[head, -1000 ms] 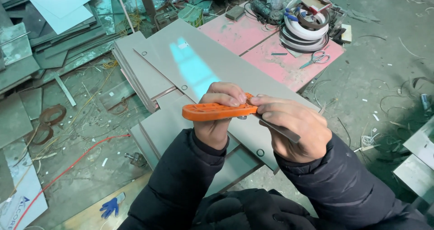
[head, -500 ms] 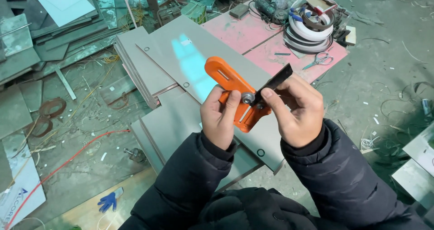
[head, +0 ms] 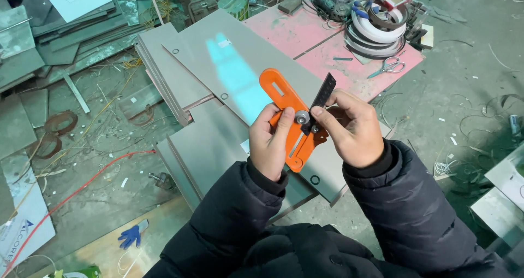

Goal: The person walks through a workshop while holding a utility knife and a metal ruler. They place the tools on a workbench and then use a pair of scissors to trim the edges of a large, flat sheet of material.

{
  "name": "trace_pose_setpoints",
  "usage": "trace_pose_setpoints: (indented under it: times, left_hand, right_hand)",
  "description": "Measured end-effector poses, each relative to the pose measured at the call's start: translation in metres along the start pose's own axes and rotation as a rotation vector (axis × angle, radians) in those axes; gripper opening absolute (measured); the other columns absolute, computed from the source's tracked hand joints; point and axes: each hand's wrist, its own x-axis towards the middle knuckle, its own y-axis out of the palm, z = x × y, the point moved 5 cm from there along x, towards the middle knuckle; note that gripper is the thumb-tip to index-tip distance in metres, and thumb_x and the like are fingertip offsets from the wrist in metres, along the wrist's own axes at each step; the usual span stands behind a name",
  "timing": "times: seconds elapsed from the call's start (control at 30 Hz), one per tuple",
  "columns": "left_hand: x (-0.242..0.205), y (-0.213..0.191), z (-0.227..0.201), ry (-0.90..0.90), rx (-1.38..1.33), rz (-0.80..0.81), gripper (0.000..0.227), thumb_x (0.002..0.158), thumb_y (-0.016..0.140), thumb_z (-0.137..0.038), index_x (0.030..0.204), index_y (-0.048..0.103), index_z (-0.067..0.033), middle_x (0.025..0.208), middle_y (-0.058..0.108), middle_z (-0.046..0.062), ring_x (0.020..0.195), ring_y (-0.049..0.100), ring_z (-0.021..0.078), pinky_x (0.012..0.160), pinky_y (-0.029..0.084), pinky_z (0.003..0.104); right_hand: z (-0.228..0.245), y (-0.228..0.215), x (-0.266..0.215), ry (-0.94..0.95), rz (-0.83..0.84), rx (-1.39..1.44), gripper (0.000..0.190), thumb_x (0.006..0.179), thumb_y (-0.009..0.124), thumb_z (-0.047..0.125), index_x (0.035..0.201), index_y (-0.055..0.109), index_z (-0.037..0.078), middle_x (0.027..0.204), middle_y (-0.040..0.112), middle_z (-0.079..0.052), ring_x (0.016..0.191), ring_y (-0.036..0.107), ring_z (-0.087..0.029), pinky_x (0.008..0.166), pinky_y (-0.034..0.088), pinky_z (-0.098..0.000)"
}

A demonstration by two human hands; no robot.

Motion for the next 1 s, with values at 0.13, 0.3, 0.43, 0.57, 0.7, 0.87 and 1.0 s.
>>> trace_pose_setpoints:
  times: [0.13, 0.3, 0.43, 0.57, 0.7, 0.87, 1.0]
  left_hand:
    - [0.001, 0.001, 0.011, -0.038, -0.016, -0.019, 0.033, 0.121, 0.072, -0.034, 0.129, 0.078, -0.0020, 0.107, 0.080, 0.017, 0.105, 0.077, 0.0178, 0.089, 0.073, 0.042]
    - [0.002, -0.005, 0.027, -0.159, -0.071, -0.073, 0.037, 0.122, 0.071, -0.036, 0.134, 0.078, -0.0018, 0.113, 0.080, 0.018, 0.107, 0.077, 0.0205, 0.090, 0.074, 0.042]
    - [0.000, -0.005, 0.032, -0.179, -0.060, -0.107, 0.038, 0.121, 0.072, -0.037, 0.132, 0.079, -0.0021, 0.113, 0.080, 0.017, 0.110, 0.076, 0.0209, 0.090, 0.073, 0.042]
    - [-0.002, -0.009, 0.041, -0.214, -0.049, -0.126, 0.038, 0.121, 0.073, -0.038, 0.133, 0.079, -0.0026, 0.114, 0.080, 0.018, 0.110, 0.077, 0.0222, 0.089, 0.073, 0.043]
    - [-0.003, -0.011, 0.043, -0.240, -0.030, -0.137, 0.039, 0.120, 0.073, -0.038, 0.134, 0.079, -0.0022, 0.116, 0.080, 0.019, 0.112, 0.077, 0.0239, 0.090, 0.073, 0.044]
    - [-0.007, -0.014, 0.050, -0.267, -0.028, -0.137, 0.038, 0.120, 0.074, -0.038, 0.134, 0.079, -0.0027, 0.115, 0.080, 0.020, 0.112, 0.078, 0.0238, 0.089, 0.073, 0.043]
    - [-0.011, -0.015, 0.060, -0.281, -0.044, -0.143, 0.040, 0.119, 0.076, -0.038, 0.136, 0.078, -0.0026, 0.120, 0.081, 0.020, 0.117, 0.076, 0.0226, 0.091, 0.073, 0.043]
  right_hand:
    - [-0.009, 0.005, -0.006, 0.104, -0.015, 0.042, 0.019, 0.113, 0.082, 0.001, 0.107, 0.066, -0.008, 0.084, 0.056, -0.013, 0.076, 0.069, -0.015, 0.058, 0.064, -0.0346]
    - [-0.015, 0.008, -0.002, 0.160, -0.042, 0.013, 0.011, 0.115, 0.078, 0.002, 0.107, 0.078, -0.005, 0.088, 0.065, -0.013, 0.075, 0.075, -0.020, 0.064, 0.071, -0.0390]
    - [-0.039, 0.015, -0.007, 0.186, -0.026, 0.011, 0.013, 0.114, 0.078, 0.002, 0.104, 0.079, -0.005, 0.084, 0.067, -0.014, 0.073, 0.075, -0.019, 0.061, 0.070, -0.0388]
    - [-0.055, 0.018, -0.013, 0.208, -0.027, 0.013, 0.011, 0.112, 0.079, 0.003, 0.103, 0.079, -0.004, 0.084, 0.067, -0.013, 0.073, 0.075, -0.018, 0.061, 0.070, -0.0378]
    - [-0.062, 0.022, -0.016, 0.220, -0.013, -0.006, 0.011, 0.111, 0.078, 0.003, 0.102, 0.079, -0.003, 0.082, 0.064, -0.012, 0.071, 0.073, -0.018, 0.060, 0.069, -0.0366]
    - [-0.081, 0.026, -0.023, 0.256, -0.008, 0.007, 0.011, 0.111, 0.074, 0.004, 0.102, 0.077, -0.002, 0.082, 0.061, -0.011, 0.069, 0.071, -0.019, 0.057, 0.068, -0.0381]
    - [-0.098, 0.030, -0.032, 0.336, -0.037, 0.032, 0.011, 0.111, 0.073, 0.008, 0.103, 0.076, 0.001, 0.082, 0.065, -0.012, 0.070, 0.070, -0.020, 0.051, 0.065, -0.0392]
